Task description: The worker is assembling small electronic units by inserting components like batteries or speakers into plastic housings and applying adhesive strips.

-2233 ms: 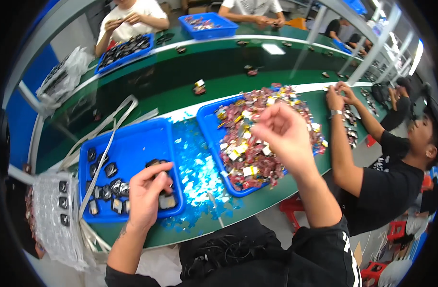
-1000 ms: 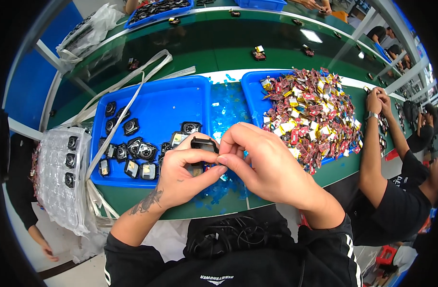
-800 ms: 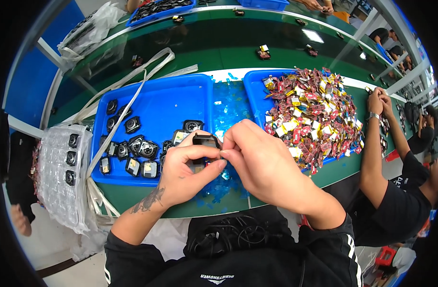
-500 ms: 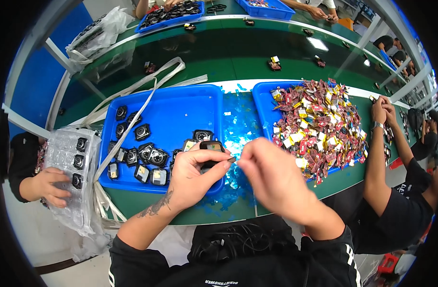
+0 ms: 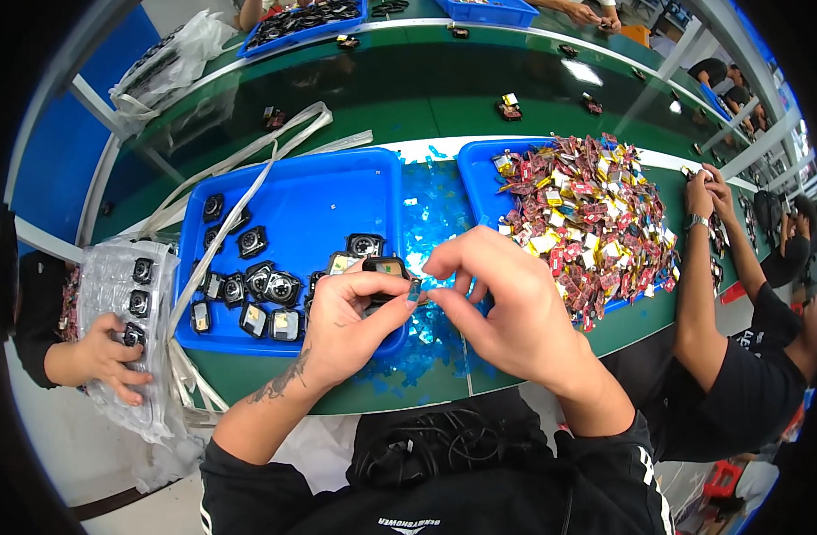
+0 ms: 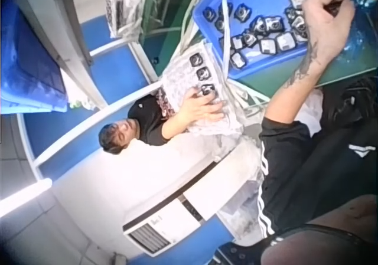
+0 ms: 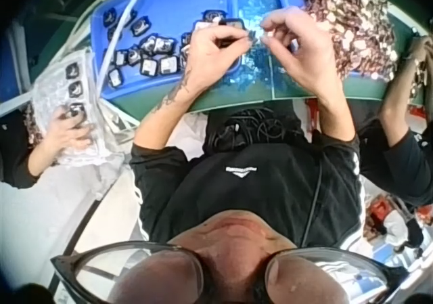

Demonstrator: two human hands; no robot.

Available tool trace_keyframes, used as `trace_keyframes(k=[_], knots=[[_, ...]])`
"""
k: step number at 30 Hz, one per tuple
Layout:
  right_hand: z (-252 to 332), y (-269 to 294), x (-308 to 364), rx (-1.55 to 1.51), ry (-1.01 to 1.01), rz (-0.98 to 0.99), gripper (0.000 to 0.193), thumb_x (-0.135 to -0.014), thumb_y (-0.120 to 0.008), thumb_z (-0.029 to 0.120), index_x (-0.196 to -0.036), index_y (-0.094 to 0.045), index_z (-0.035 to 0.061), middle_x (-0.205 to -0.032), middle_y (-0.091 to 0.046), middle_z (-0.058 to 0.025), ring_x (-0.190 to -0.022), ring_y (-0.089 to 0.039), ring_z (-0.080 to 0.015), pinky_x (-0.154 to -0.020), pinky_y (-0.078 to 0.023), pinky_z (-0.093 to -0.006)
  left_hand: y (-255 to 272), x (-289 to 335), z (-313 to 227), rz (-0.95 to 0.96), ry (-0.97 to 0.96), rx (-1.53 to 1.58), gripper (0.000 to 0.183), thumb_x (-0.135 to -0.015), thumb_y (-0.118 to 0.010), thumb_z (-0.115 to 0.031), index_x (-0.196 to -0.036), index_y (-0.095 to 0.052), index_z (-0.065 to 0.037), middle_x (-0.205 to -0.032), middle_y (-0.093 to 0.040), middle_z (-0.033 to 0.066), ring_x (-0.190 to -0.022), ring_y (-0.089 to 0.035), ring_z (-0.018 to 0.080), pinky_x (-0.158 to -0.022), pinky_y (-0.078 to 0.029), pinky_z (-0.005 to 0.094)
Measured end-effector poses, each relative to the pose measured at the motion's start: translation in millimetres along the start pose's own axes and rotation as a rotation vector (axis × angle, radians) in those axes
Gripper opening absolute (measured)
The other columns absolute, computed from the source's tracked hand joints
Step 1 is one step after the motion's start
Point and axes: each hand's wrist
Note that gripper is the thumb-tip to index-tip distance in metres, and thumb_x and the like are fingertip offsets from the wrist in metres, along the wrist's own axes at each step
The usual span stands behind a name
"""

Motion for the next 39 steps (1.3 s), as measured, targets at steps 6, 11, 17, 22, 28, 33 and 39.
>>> trace_keyframes(k=[6, 11, 17, 22, 28, 33, 39], knots=[[-3.0, -4.6, 3.5, 0.261, 0.274, 0.005, 0.026, -0.069, -0.075, -0.002, -0.092, -0.066, 0.0063, -0.087, -0.061, -0.0069, -0.074, -0.064, -0.0236, -0.060, -0.052, -0.0327, -2.7, 0.1, -6.0, 0.008, -0.116, -0.083, 0.010, -0.081, -0.069, -0.006, -0.087, -0.071, 0.002, -0.076, -0.066, 0.0097, -0.077, -0.060, 0.0162, -0.092, -0.046, 0.0356], [-0.7, -5.1, 3.4, 0.358, 0.322, -0.018, 0.027, -0.070, -0.074, 0.000, -0.094, -0.067, 0.0069, -0.087, -0.061, -0.0061, -0.071, -0.063, -0.0224, -0.059, -0.052, -0.0326, -4.6, 0.2, -0.1, -0.041, -0.224, -0.158, 0.008, -0.081, -0.069, -0.005, -0.085, -0.071, 0.001, -0.069, -0.064, 0.0063, -0.062, -0.057, 0.0133, -0.104, -0.039, 0.0411], [5.0, 3.9, -6.3, 0.483, 0.427, 0.069, 0.028, -0.068, -0.068, 0.004, -0.096, -0.068, 0.0079, -0.095, -0.061, -0.0062, -0.081, -0.062, -0.0237, -0.063, -0.051, -0.0344, -3.3, 1.2, -4.4, 0.003, -0.248, -0.284, 0.010, -0.081, -0.069, -0.005, -0.088, -0.072, 0.000, -0.076, -0.062, 0.0072, -0.060, -0.055, 0.0102, -0.083, -0.048, 0.0320], [1.3, 15.1, -9.9, 0.411, 0.431, 0.206, 0.020, -0.069, -0.070, 0.004, -0.088, -0.066, 0.0066, -0.100, -0.061, -0.0075, -0.086, -0.062, -0.0257, -0.068, -0.051, -0.0349, -0.3, 1.3, -9.3, 0.116, -0.063, -0.095, 0.010, -0.080, -0.069, -0.005, -0.089, -0.072, 0.001, -0.081, -0.062, 0.0062, -0.058, -0.052, 0.0090, -0.074, -0.050, 0.0281], [-10.0, 8.5, -0.3, -0.378, 0.024, 0.200, 0.010, -0.083, -0.068, 0.003, -0.090, -0.062, 0.0051, -0.101, -0.061, -0.0058, -0.091, -0.061, -0.0175, -0.078, -0.050, -0.0308, 2.3, -0.9, -2.2, 0.236, -0.170, -0.074, 0.006, -0.082, -0.068, -0.006, -0.083, -0.072, -0.002, -0.072, -0.070, 0.0029, -0.057, -0.057, 0.0102, -0.113, -0.029, 0.0457], [-25.7, -9.3, 12.9, -1.255, -0.577, 0.107, 0.009, -0.090, -0.067, 0.011, -0.094, -0.059, 0.0074, -0.092, -0.058, 0.0012, -0.083, -0.054, -0.0071, -0.070, -0.044, -0.0232, 0.9, -0.3, -4.8, 0.216, -0.158, -0.048, 0.008, -0.083, -0.067, -0.007, -0.083, -0.072, -0.001, -0.076, -0.071, 0.0048, -0.062, -0.061, 0.0104, -0.111, -0.031, 0.0450], [-17.8, -10.9, 15.9, -1.161, -0.531, 0.022, 0.009, -0.090, -0.067, 0.010, -0.095, -0.059, 0.0070, -0.089, -0.058, 0.0015, -0.077, -0.053, -0.0057, -0.065, -0.042, -0.0213, -0.8, 1.9, -4.2, 0.162, -0.051, 0.200, 0.013, -0.085, -0.069, -0.010, -0.090, -0.073, 0.001, -0.082, -0.071, 0.0055, -0.071, -0.060, 0.0061, -0.084, -0.046, 0.0309]])
Point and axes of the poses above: each hand's wrist, its own x-axis away from the middle knuckle, its own y-axis out of the back of the hand, z = x × y
